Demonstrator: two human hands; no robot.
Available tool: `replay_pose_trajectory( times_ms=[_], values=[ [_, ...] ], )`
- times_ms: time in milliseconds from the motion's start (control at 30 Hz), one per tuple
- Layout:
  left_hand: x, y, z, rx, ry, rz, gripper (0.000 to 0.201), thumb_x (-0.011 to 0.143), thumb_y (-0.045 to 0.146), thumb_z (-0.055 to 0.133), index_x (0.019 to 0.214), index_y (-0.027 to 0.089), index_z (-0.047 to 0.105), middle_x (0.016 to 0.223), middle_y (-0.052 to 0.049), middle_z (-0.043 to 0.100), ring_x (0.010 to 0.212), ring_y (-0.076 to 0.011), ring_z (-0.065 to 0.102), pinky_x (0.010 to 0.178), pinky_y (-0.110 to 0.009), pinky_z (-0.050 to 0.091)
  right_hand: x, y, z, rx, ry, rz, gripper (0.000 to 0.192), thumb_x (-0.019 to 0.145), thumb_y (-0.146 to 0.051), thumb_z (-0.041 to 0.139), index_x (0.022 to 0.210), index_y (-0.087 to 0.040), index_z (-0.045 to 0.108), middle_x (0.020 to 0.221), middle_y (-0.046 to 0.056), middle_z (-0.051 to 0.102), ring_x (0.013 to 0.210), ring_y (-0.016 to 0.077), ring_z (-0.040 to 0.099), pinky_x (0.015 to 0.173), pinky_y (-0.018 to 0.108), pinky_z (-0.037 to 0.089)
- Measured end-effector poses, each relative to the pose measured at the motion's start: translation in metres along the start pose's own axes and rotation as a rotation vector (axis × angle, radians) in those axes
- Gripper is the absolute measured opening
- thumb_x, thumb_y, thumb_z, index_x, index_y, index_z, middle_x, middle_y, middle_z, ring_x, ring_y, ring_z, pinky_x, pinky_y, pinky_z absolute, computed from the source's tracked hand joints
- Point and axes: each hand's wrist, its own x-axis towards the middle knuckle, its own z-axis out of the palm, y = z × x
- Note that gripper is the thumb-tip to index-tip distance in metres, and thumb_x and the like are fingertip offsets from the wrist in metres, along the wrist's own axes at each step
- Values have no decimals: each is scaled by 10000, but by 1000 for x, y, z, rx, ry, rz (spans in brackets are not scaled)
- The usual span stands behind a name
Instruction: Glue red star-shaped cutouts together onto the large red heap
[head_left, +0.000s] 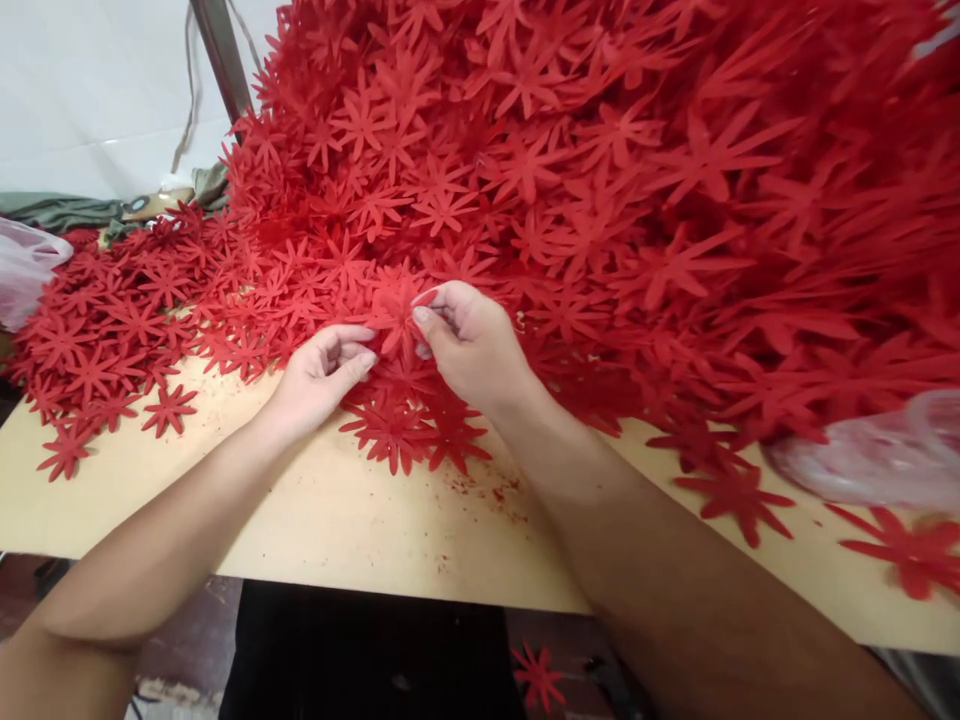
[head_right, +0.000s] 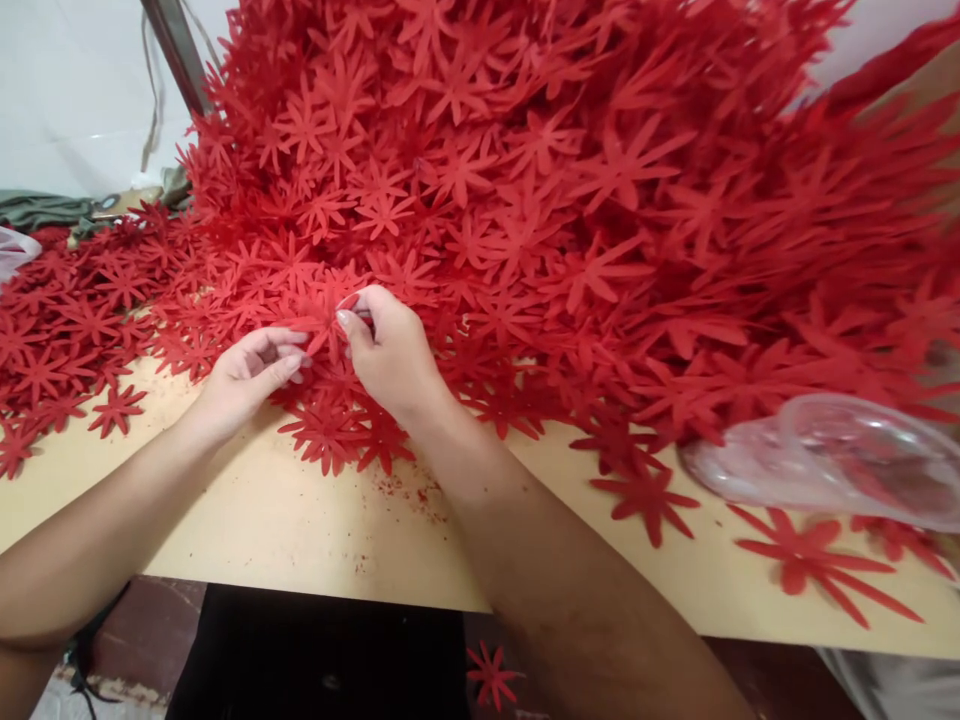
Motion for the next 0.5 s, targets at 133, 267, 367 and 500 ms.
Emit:
replay_pose_trajectory(
  times_ms=[133, 267, 367, 500],
  values=[
    [-3, -1, 2, -27, -24, 11, 291, 633, 301, 775, 811, 142, 609, 697, 21, 637, 652, -66, 583, 660, -206, 460, -5, 0, 3, -85, -55, -45, 91, 783, -237, 567, 732, -215, 495, 637, -18, 529, 658, 126, 541, 611, 277, 447],
    [-1, -4, 3, -39, 7, 59, 183, 666, 204, 742, 740, 149, 584, 645, 34, 623, 610, -62, 571, 663, -211, 462, -11, -3, 8, 65, -144, -9, 239, 729, -394, 673, 786, -218, 522, 689, -18, 565, 657, 119, 571, 603, 271, 487],
    [-1, -5, 2, -15, -4, 63, 124, 706, 176, 701, 719, 148, 581, 636, 27, 624, 603, -67, 571, 664, -219, 468, -15, -7, 11, 161, -191, 44, 333, 683, -475, 710, 820, -203, 576, 732, 0, 613, 698, 132, 609, 659, 300, 530],
    [-4, -5, 4, -1, -2, 29, 117, 722, 193, 693, 720, 144, 587, 618, 25, 620, 583, -70, 564, 639, -217, 464, -17, -9, 14, 210, -167, 50, 258, 706, -424, 702, 709, -188, 598, 682, 12, 634, 729, 153, 639, 701, 316, 543]
  ],
)
